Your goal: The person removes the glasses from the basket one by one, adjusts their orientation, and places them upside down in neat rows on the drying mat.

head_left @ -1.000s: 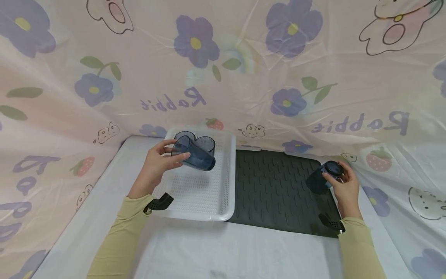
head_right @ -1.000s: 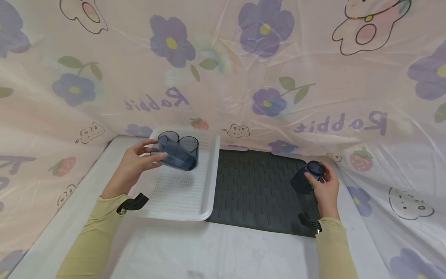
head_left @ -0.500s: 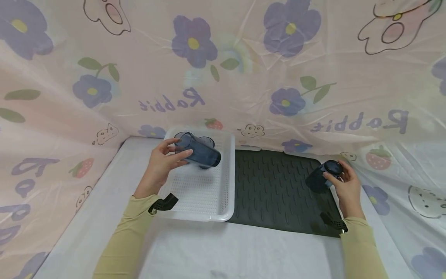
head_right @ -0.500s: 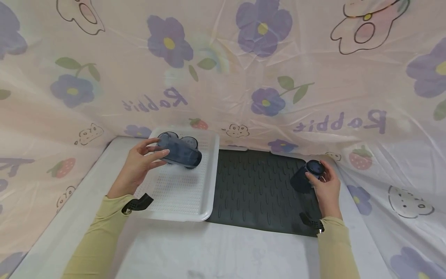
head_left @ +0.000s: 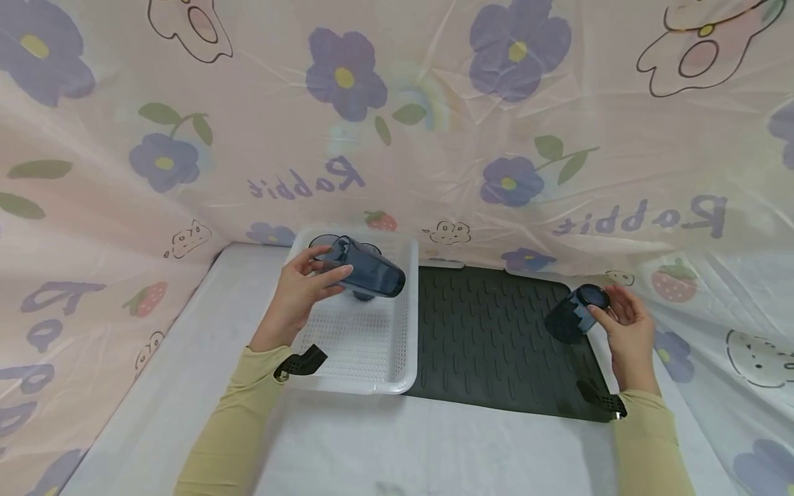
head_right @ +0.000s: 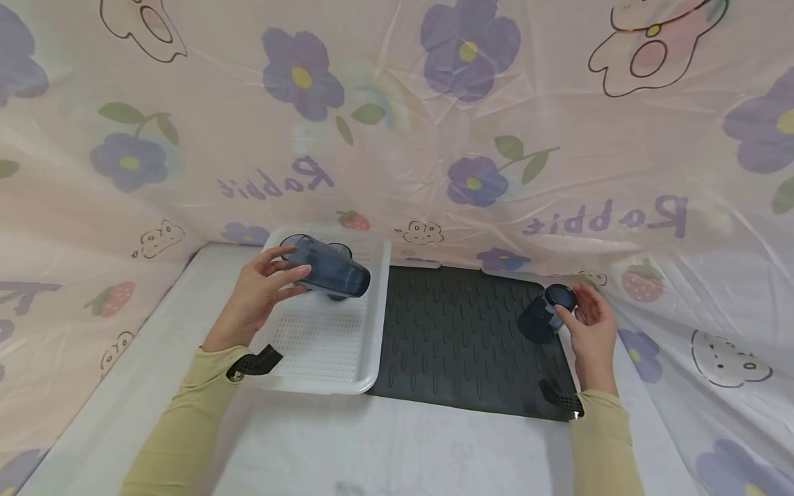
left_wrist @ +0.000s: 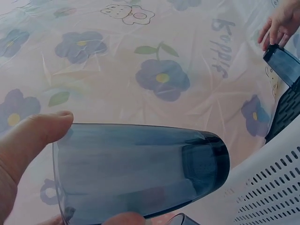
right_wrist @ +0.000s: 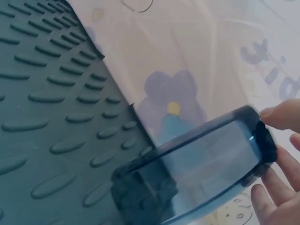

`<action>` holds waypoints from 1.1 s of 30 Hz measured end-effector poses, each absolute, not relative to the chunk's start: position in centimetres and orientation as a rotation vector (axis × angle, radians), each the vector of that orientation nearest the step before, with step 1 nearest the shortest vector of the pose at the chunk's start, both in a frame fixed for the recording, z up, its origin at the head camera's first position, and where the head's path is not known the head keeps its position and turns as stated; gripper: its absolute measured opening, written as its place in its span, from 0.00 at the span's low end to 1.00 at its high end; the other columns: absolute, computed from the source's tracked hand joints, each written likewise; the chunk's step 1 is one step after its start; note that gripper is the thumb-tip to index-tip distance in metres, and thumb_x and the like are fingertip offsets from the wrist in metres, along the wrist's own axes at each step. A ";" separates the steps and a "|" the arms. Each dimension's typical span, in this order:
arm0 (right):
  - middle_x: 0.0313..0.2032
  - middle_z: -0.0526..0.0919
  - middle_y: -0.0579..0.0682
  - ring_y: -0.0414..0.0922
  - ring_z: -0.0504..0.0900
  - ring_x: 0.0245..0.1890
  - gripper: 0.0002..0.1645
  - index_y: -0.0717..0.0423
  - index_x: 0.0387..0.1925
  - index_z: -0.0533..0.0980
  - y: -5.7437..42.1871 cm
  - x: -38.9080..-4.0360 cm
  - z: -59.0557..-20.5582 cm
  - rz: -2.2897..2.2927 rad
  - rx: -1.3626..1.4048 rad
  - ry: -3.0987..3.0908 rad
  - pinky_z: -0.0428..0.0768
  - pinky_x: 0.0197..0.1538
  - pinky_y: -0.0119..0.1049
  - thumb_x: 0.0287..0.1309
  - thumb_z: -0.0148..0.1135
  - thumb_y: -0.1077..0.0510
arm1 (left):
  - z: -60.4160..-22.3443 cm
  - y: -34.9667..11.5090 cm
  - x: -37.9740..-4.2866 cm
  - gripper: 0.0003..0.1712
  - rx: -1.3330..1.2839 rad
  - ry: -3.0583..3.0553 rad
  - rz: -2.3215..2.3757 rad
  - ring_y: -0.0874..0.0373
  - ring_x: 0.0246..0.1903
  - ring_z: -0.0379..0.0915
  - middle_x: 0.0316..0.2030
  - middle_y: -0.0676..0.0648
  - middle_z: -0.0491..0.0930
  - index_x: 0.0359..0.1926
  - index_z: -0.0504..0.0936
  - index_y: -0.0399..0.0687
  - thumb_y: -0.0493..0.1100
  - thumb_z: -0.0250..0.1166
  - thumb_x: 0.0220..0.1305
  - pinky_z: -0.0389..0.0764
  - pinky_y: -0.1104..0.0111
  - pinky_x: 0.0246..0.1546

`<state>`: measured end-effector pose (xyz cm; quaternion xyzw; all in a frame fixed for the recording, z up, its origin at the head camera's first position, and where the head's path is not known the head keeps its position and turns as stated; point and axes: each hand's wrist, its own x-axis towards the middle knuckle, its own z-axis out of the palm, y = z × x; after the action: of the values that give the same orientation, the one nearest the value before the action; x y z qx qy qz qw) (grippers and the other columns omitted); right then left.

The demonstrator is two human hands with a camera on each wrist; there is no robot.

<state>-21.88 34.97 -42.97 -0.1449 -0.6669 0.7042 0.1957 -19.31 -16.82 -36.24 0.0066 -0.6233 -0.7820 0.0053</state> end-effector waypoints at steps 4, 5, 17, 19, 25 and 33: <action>0.61 0.73 0.47 0.40 0.67 0.63 0.38 0.49 0.62 0.71 34.7 -21.5 -42.1 2.005 -0.365 -1.813 0.61 0.66 0.26 0.52 0.65 0.75 | -36.2 -16.4 -19.4 0.37 0.021 -1.932 -2.470 0.53 0.40 0.77 0.45 0.41 0.66 0.67 0.64 0.42 0.31 0.69 0.57 0.82 0.58 0.46; 0.60 0.73 0.48 0.40 0.68 0.63 0.38 0.50 0.62 0.71 34.7 -21.5 -41.9 2.013 -0.347 -1.794 0.62 0.66 0.26 0.51 0.66 0.76 | -36.3 -16.3 -19.4 0.37 0.016 -1.934 -2.472 0.53 0.40 0.77 0.46 0.41 0.66 0.67 0.64 0.42 0.31 0.68 0.57 0.82 0.58 0.46; 0.54 0.78 0.55 0.44 0.76 0.55 0.36 0.58 0.59 0.73 33.2 -21.1 -40.1 2.057 -0.115 -1.623 0.75 0.55 0.25 0.48 0.64 0.80 | -36.2 -15.1 -19.6 0.36 -0.016 -1.918 -2.487 0.53 0.39 0.77 0.46 0.40 0.67 0.66 0.65 0.41 0.31 0.68 0.58 0.83 0.58 0.45; 0.53 0.79 0.57 0.46 0.77 0.54 0.34 0.61 0.59 0.73 32.8 -21.1 -39.9 2.085 -0.060 -1.580 0.77 0.51 0.24 0.49 0.62 0.81 | -36.3 -14.8 -19.7 0.36 -0.022 -1.915 -2.489 0.54 0.38 0.77 0.45 0.40 0.67 0.66 0.65 0.41 0.31 0.68 0.58 0.83 0.58 0.45; 0.51 0.80 0.59 0.48 0.78 0.52 0.28 0.63 0.58 0.73 31.8 -21.0 -39.5 2.103 0.029 -1.563 0.76 0.50 0.27 0.56 0.58 0.79 | -36.3 -14.0 -19.8 0.34 -0.032 -1.902 -2.500 0.55 0.37 0.77 0.45 0.39 0.67 0.66 0.66 0.40 0.32 0.67 0.59 0.83 0.58 0.46; 0.53 0.79 0.56 0.45 0.77 0.53 0.26 0.61 0.61 0.70 30.6 -20.8 -39.5 2.112 0.061 -1.692 0.75 0.52 0.26 0.62 0.57 0.72 | -36.4 -12.8 -20.0 0.33 -0.015 -1.868 -2.539 0.54 0.35 0.77 0.43 0.41 0.68 0.64 0.68 0.41 0.31 0.68 0.57 0.83 0.58 0.44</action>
<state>-20.85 30.55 -39.53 0.0219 -0.6105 0.7618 0.2156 -20.00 -12.81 -36.37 -0.0047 -0.5926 -0.8054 -0.0054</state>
